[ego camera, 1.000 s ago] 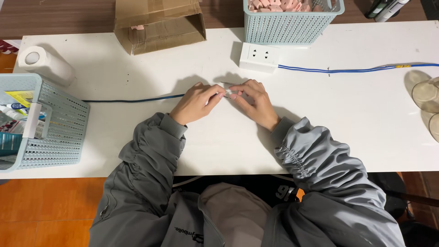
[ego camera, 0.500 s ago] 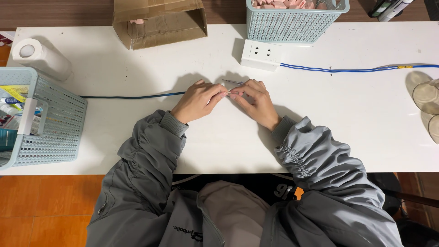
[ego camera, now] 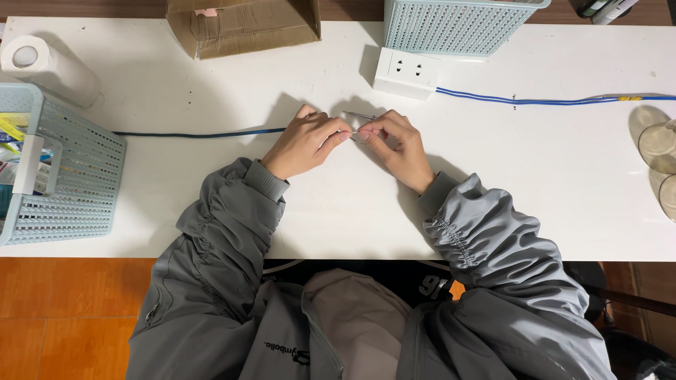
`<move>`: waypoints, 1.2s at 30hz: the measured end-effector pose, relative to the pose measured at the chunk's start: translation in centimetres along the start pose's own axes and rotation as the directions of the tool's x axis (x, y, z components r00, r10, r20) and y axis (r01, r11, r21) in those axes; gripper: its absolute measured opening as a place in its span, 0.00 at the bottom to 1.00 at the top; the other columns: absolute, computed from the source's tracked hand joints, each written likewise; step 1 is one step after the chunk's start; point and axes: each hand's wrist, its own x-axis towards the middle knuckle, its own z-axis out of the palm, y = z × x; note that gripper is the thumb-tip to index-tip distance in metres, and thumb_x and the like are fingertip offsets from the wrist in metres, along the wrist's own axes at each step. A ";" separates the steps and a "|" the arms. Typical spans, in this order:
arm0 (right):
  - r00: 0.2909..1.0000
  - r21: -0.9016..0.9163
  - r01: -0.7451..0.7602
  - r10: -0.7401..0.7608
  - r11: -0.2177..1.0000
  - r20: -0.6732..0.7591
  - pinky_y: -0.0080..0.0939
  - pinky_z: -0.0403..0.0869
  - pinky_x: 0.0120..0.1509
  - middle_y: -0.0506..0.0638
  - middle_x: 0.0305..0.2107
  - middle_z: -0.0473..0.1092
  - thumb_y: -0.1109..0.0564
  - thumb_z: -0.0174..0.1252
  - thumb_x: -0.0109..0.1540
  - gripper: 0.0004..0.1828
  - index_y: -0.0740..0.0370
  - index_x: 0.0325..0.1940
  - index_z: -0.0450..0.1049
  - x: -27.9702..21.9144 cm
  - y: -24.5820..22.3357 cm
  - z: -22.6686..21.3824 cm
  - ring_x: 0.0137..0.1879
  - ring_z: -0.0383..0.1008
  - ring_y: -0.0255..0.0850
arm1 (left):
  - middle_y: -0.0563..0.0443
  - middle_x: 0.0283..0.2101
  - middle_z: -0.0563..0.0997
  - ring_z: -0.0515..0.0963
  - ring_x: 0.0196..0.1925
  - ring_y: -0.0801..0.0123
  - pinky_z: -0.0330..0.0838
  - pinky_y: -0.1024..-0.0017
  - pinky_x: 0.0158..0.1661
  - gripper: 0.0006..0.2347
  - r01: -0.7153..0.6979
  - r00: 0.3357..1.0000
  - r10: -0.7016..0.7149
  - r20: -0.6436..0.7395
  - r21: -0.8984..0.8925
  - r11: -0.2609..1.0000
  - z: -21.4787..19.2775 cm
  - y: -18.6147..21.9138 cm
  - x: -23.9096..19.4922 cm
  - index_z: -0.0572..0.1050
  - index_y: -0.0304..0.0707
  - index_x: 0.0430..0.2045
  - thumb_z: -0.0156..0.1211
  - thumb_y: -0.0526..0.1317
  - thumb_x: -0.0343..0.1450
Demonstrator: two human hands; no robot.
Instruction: Assembling an electrical power plug by connecting wires to terminals and tightening screws with a screwdriver
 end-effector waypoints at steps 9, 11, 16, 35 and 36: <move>0.995 0.149 -0.100 0.103 0.984 -0.012 0.47 0.69 0.62 0.50 0.36 0.73 0.58 0.67 0.77 0.06 0.62 0.54 0.87 0.2 0.1 -0.2 0.47 0.70 0.40 | 0.56 0.29 0.78 0.82 0.37 0.61 0.68 0.62 0.53 0.06 0.030 0.999 -0.029 -0.026 0.002 1.000 0.0 -0.1 0.0 0.78 0.49 0.47 0.56 0.46 0.89; 0.991 0.160 -0.123 0.129 0.979 -0.031 0.46 0.69 0.62 0.51 0.36 0.73 0.57 0.65 0.79 0.07 0.62 0.56 0.86 0.5 -0.4 -0.5 0.46 0.70 0.39 | 0.57 0.28 0.78 0.82 0.36 0.62 0.67 0.62 0.53 0.07 0.046 0.998 -0.047 -0.042 -0.011 0.999 -0.1 -0.2 0.1 0.78 0.50 0.46 0.55 0.46 0.89; 0.990 0.126 -0.133 0.139 0.983 -0.039 0.48 0.70 0.62 0.52 0.37 0.72 0.57 0.66 0.78 0.08 0.62 0.59 0.85 0.4 0.3 -0.8 0.47 0.71 0.41 | 0.58 0.28 0.76 0.81 0.35 0.63 0.67 0.64 0.52 0.05 0.058 0.995 -0.058 -0.078 0.008 0.998 0.4 -0.8 -0.1 0.77 0.52 0.46 0.56 0.45 0.89; 0.990 -0.139 0.117 -0.126 0.983 -0.059 0.49 0.62 0.68 0.45 0.28 0.71 0.57 0.78 0.71 0.04 0.58 0.44 0.89 -0.1 0.0 0.0 0.42 0.72 0.43 | 0.57 0.25 0.73 0.81 0.33 0.61 0.68 0.65 0.49 0.05 0.051 0.994 -0.053 -0.094 -0.017 0.999 0.3 0.0 0.0 0.77 0.49 0.43 0.57 0.42 0.88; 0.993 -0.118 0.093 -0.102 0.989 -0.068 0.49 0.62 0.67 0.45 0.27 0.71 0.57 0.78 0.71 0.04 0.58 0.44 0.89 -0.1 -0.3 0.0 0.42 0.71 0.42 | 0.58 0.25 0.72 0.80 0.32 0.62 0.68 0.65 0.50 0.05 0.053 0.994 -0.055 -0.098 -0.015 0.998 0.3 0.0 0.1 0.76 0.50 0.42 0.57 0.42 0.88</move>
